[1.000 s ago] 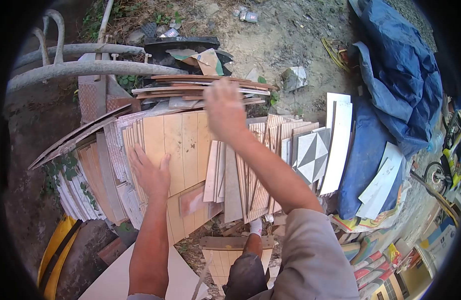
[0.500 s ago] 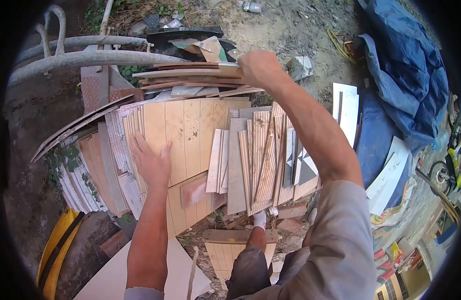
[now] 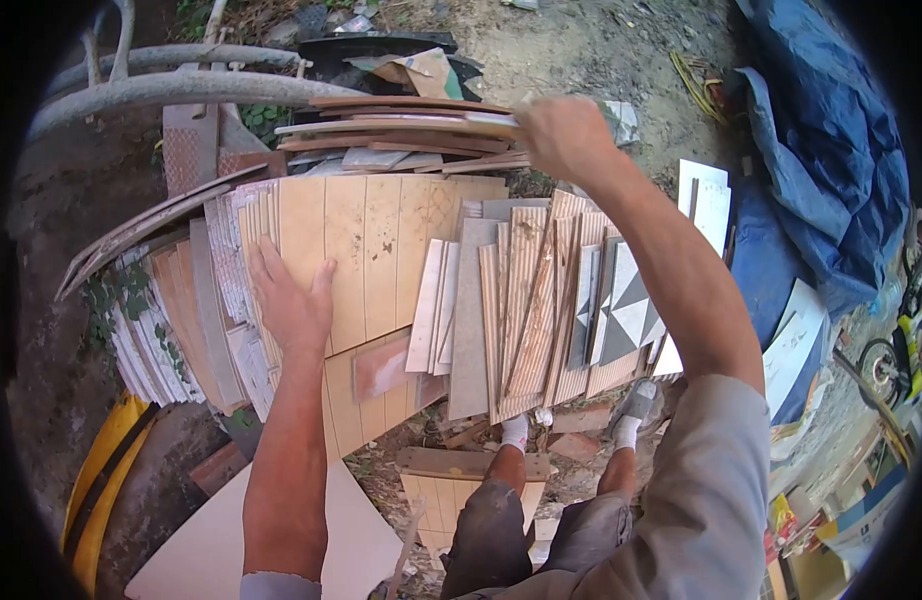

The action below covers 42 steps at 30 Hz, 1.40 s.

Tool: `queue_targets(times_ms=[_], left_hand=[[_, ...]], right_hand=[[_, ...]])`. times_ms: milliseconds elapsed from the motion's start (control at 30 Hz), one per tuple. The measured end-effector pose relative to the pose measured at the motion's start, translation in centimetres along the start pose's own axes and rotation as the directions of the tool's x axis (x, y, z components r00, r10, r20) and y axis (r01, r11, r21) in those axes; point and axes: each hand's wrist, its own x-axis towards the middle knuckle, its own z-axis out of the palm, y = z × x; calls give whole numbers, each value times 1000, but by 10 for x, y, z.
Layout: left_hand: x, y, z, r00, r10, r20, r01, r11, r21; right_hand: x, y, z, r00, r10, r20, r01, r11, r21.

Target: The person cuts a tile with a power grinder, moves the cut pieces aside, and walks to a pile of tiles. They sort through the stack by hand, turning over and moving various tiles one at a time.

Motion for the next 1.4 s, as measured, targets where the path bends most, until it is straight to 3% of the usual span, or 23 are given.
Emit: queue_targets(times_ms=[67,200,233,300,333,400,500,567,633,733,767,833,933,967,1100,1167,1233,1300,1400], left_hand=[[-5,0,-1,1000,-9,5,9,1000,27],[-3,0,-3,999,-23,30,24,1000,-12],[-2,1,-2,999,-24,33,25,999,-25],[1,0,-2,999,-30,26,31,999,-32],[-2,-1,-2,999,-18,32,19,999,-40],[-1,1,-4,999,-33,39,35,998,-48],[0,-2,-7,998,-36,59,39,998,-54],[1,-2,-8,998,-29,64,33,998,-61],[1,-2,-9,995,-21,101,27,998,-58],[1,-4,-9,996,-5,91,9,999,-46],[4,-4,-9,997,-18,74,20,999,-28],[2,-5,-10,995,-1,103,7,999,-52],[2,-7,-9,995,13,97,-6,997,-72],[4,-8,-11,996,3,86,4,997,-77],[2,-7,-12,996,20,88,-11,995,-99],[2,-6,-13,996,7,92,0,997,-73],[1,-5,-13,994,14,112,-3,995,-98],[1,-5,-11,996,-12,86,18,997,-69],[1,-6,-7,997,-5,71,11,996,-87]], right_hand=[[-33,9,19,955,-124,-269,135,991,22],[-48,54,68,995,62,-72,-65,997,-36],[-46,62,68,996,44,-77,-48,998,-45],[-41,57,64,985,138,108,-134,990,-44],[-36,55,60,986,119,113,-114,992,-49],[-18,45,29,957,108,270,-102,994,-37],[51,-2,6,985,60,160,-60,998,-6],[98,-50,9,995,28,-95,-7,977,215],[144,-100,22,985,85,-153,-22,928,373],[209,-144,61,975,9,-221,60,950,306],[218,-156,58,972,-7,-236,83,945,316],[225,-172,62,999,38,-36,-25,949,315],[238,-177,80,1000,23,-20,-18,970,242],[239,-176,76,999,43,-20,-39,986,161],[221,-133,60,996,-12,-87,22,993,115],[210,-93,46,993,10,-121,32,942,335],[204,-48,36,990,55,-128,-5,933,360],[204,-7,33,991,130,-25,-92,814,573],[204,30,44,997,79,-28,-40,738,674]])
